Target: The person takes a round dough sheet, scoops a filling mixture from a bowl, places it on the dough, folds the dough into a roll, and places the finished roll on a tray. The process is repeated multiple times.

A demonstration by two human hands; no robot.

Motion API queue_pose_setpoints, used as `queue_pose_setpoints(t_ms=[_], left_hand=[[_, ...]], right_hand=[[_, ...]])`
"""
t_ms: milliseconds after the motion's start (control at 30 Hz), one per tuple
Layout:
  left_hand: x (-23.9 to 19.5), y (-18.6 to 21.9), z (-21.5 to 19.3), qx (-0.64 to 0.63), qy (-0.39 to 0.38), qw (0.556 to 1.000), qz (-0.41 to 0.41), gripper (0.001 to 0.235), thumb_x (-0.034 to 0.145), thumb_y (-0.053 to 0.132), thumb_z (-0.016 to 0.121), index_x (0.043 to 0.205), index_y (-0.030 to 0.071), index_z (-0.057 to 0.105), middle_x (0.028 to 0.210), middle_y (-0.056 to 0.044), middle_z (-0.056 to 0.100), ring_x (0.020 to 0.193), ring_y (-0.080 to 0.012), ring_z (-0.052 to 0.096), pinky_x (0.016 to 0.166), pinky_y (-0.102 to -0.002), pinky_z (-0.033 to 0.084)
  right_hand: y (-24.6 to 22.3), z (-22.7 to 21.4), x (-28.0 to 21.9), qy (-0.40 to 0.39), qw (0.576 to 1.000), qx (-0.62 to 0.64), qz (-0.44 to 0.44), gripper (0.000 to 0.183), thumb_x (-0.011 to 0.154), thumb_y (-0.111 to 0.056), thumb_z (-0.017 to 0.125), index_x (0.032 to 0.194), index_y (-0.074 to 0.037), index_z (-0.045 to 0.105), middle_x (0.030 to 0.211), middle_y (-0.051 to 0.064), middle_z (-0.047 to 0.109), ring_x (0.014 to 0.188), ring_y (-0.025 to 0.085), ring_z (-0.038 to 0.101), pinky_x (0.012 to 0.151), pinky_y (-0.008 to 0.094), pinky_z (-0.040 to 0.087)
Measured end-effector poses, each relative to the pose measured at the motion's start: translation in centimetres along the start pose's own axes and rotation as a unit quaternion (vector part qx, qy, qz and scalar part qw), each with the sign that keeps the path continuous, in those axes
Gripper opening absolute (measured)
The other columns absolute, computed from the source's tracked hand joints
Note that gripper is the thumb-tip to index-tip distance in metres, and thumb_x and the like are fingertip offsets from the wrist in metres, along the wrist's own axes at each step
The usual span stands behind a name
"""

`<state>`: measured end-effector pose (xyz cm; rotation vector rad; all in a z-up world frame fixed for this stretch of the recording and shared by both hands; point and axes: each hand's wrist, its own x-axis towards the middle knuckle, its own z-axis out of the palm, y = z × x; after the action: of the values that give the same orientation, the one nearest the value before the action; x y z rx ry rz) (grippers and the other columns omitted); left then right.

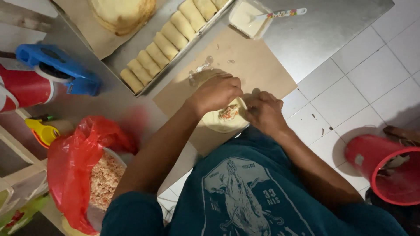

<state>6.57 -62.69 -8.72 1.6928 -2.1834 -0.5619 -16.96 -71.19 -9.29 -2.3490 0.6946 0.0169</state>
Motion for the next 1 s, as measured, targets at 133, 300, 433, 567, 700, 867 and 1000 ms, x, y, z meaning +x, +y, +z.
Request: queue_pose_setpoints(t_ms=[133,300,433,567,700,867,1000], left_hand=[[-1.9,0.5,0.5,-0.044,0.024,0.999,-0.021,0.018,0.103,0.021,0.058,0.1,0.022,0.075,0.106,-0.002,0.065,0.102,-0.0316,0.064,0.081,-0.045,0.057],[-4.0,-1.2,3.2,-0.082,0.084,0.993,-0.022,0.017,0.099,0.017,0.064,0.107,0.02,0.078,0.114,-0.003,0.07,0.106,-0.0305,0.066,0.091,-0.042,0.057],[-6.0,0.1,2.8,-0.089,0.115,0.988,-0.057,0.016,0.1,0.017,0.064,0.108,0.019,0.078,0.112,-0.003,0.072,0.103,-0.0303,0.067,0.091,-0.042,0.057],[-8.2,1.9,3.0,-0.129,0.166,0.971,-0.113,0.02,0.099,0.016,0.066,0.115,0.019,0.079,0.123,-0.004,0.073,0.109,-0.0293,0.07,0.093,-0.042,0.057],[-10.1,4.0,1.4,-0.169,0.228,0.95,-0.131,0.022,0.097,0.008,0.064,0.112,0.016,0.079,0.125,-0.007,0.074,0.106,-0.0329,0.071,0.087,-0.042,0.058],[-14.2,3.5,4.4,-0.077,0.208,0.968,-0.12,0.013,0.098,0.015,0.067,0.091,0.013,0.079,0.102,-0.003,0.072,0.086,-0.0265,0.071,0.077,-0.038,0.057],[-16.4,3.5,5.4,-0.037,0.174,0.981,-0.077,0.01,0.093,0.017,0.072,0.088,0.014,0.079,0.095,-0.005,0.069,0.082,-0.0291,0.069,0.073,-0.041,0.057]], right_hand=[[-0.6,0.5,-0.3,-0.001,1.0,0.02,-0.019,0.025,0.085,-0.046,0.076,0.088,-0.023,0.068,0.094,0.0,0.055,0.097,0.032,0.064,0.077,0.042,0.039],[-0.9,2.6,-0.4,0.017,0.999,0.024,-0.032,0.025,0.084,-0.047,0.078,0.087,-0.024,0.067,0.093,0.001,0.055,0.096,0.03,0.065,0.078,0.043,0.045],[-2.6,1.7,-1.6,-0.005,1.0,0.018,-0.014,0.028,0.084,-0.047,0.076,0.094,-0.023,0.068,0.098,0.001,0.058,0.099,0.031,0.065,0.083,0.047,0.047],[-3.8,0.0,-3.5,-0.022,0.999,0.02,-0.013,0.034,0.086,-0.044,0.076,0.109,-0.019,0.071,0.101,0.004,0.063,0.101,0.034,0.066,0.087,0.051,0.046],[-4.2,-1.4,-5.5,0.002,0.998,0.001,-0.06,0.021,0.093,-0.037,0.072,0.102,-0.018,0.072,0.091,-0.001,0.065,0.092,0.027,0.067,0.085,0.043,0.043],[-6.1,-1.8,-4.9,0.058,0.974,-0.014,-0.218,0.012,0.094,-0.028,0.072,0.091,-0.017,0.073,0.087,0.0,0.063,0.082,0.024,0.062,0.078,0.039,0.04],[-6.4,1.7,-3.9,0.103,0.941,-0.055,-0.316,0.016,0.1,-0.03,0.068,0.087,-0.021,0.069,0.084,-0.001,0.059,0.078,0.023,0.056,0.073,0.038,0.036]])
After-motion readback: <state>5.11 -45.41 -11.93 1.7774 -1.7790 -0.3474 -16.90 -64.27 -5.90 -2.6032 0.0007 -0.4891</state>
